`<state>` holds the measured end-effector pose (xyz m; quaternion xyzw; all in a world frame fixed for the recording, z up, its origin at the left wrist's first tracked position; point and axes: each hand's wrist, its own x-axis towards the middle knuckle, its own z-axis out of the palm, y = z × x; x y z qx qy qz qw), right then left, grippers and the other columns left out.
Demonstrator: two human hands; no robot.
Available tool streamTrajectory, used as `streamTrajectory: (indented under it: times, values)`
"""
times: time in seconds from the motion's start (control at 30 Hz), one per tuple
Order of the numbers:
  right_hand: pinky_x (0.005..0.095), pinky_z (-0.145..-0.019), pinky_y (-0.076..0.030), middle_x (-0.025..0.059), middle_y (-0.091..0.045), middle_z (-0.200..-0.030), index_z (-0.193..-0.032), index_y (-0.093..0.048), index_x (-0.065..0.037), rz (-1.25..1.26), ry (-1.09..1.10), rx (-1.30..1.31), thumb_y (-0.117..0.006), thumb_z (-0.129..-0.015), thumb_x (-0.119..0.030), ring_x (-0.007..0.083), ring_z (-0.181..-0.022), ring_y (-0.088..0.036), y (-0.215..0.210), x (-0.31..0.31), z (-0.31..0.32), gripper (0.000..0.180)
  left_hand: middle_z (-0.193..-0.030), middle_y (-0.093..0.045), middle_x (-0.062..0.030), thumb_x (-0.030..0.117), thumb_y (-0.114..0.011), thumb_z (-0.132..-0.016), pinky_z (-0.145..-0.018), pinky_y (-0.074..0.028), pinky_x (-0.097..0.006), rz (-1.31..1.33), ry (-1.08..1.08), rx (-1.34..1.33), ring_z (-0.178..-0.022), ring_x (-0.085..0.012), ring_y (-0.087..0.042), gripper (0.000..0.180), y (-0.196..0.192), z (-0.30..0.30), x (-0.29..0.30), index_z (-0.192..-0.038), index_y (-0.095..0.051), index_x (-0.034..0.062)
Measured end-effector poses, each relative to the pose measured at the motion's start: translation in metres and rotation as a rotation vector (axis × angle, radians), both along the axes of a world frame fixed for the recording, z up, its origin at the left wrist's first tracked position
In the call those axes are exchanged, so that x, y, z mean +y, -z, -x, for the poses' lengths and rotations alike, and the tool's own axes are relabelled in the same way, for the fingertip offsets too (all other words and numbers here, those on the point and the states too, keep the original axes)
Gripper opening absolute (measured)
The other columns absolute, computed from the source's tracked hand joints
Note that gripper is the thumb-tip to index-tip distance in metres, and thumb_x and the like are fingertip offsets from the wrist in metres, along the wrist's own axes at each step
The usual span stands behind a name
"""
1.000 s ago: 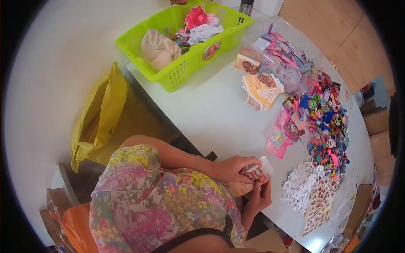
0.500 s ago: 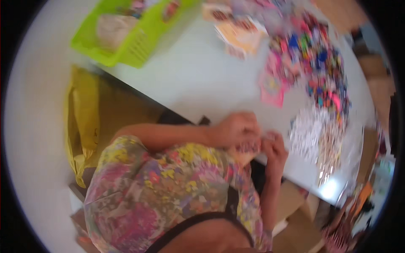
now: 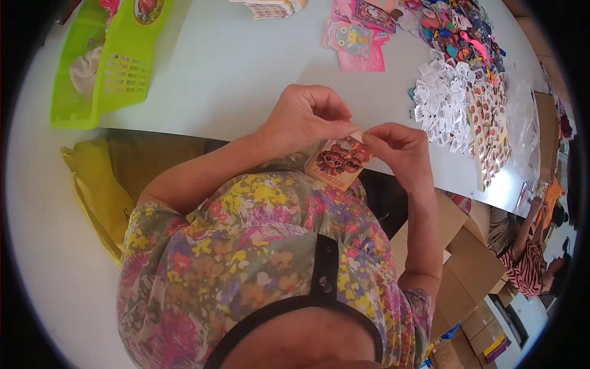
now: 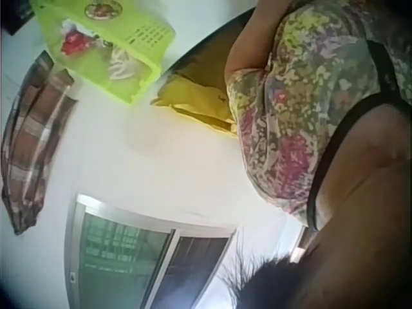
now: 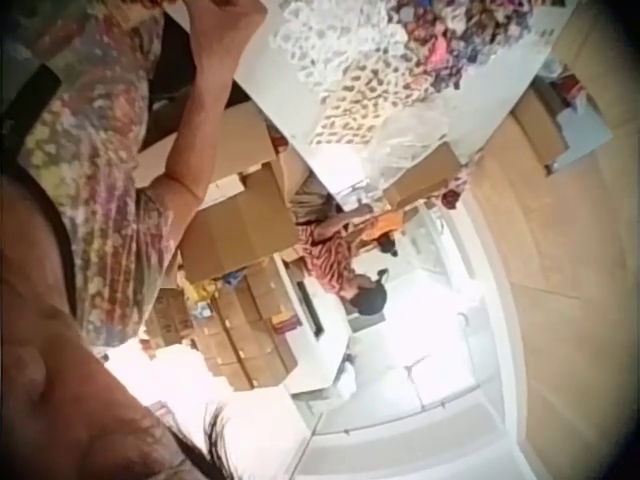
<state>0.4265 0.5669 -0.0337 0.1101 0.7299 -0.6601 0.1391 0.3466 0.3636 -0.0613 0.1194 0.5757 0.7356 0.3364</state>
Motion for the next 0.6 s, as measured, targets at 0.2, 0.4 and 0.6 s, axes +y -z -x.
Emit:
streamTrajectory:
  times: [0.2,0.4,0.6]
  values:
    - [0.0214,-0.066,-0.049,0.0015,-0.068,-0.077,-0.087,-0.071,0.001,-0.054,-0.025,-0.008,-0.067,-0.084,-0.001,0.0055,-0.071,-0.060,-0.004,0.000,0.002,0.005,-0.082,-0.068,-0.0037,0.003,-0.070,-0.084,-0.068,-0.050,-0.023,-0.007,0.099,0.071,-0.075,-0.0079,-0.062,0.005,0.001,0.003,-0.008,-0.087,-0.069,-0.0012]
    - [0.0234,-0.069,-0.051,0.0022,-0.068,-0.081,-0.089,-0.071,0.002,0.002,0.022,0.013,-0.066,-0.086,-0.002,0.0067,-0.076,-0.061,0.002,0.000,-0.009,0.007,-0.094,-0.066,-0.0045,0.000,-0.066,-0.086,-0.074,-0.049,-0.022,-0.078,0.173,0.100,-0.085,-0.0081,-0.061,0.004,0.007,0.002,-0.016,-0.090,-0.069,-0.0003]
    - [0.0257,-0.071,-0.052,0.0103,-0.069,-0.097,-0.097,-0.069,0.002,-0.213,0.064,0.301,-0.068,-0.083,0.000,0.0120,-0.085,-0.064,0.004,-0.027,-0.044,0.014,-0.103,-0.064,-0.0112,-0.002,-0.072,-0.081,-0.079,-0.050,-0.030,-0.023,0.305,0.327,-0.093,-0.0155,-0.062,0.017,0.012,-0.005,-0.028,-0.097,-0.067,0.0007]
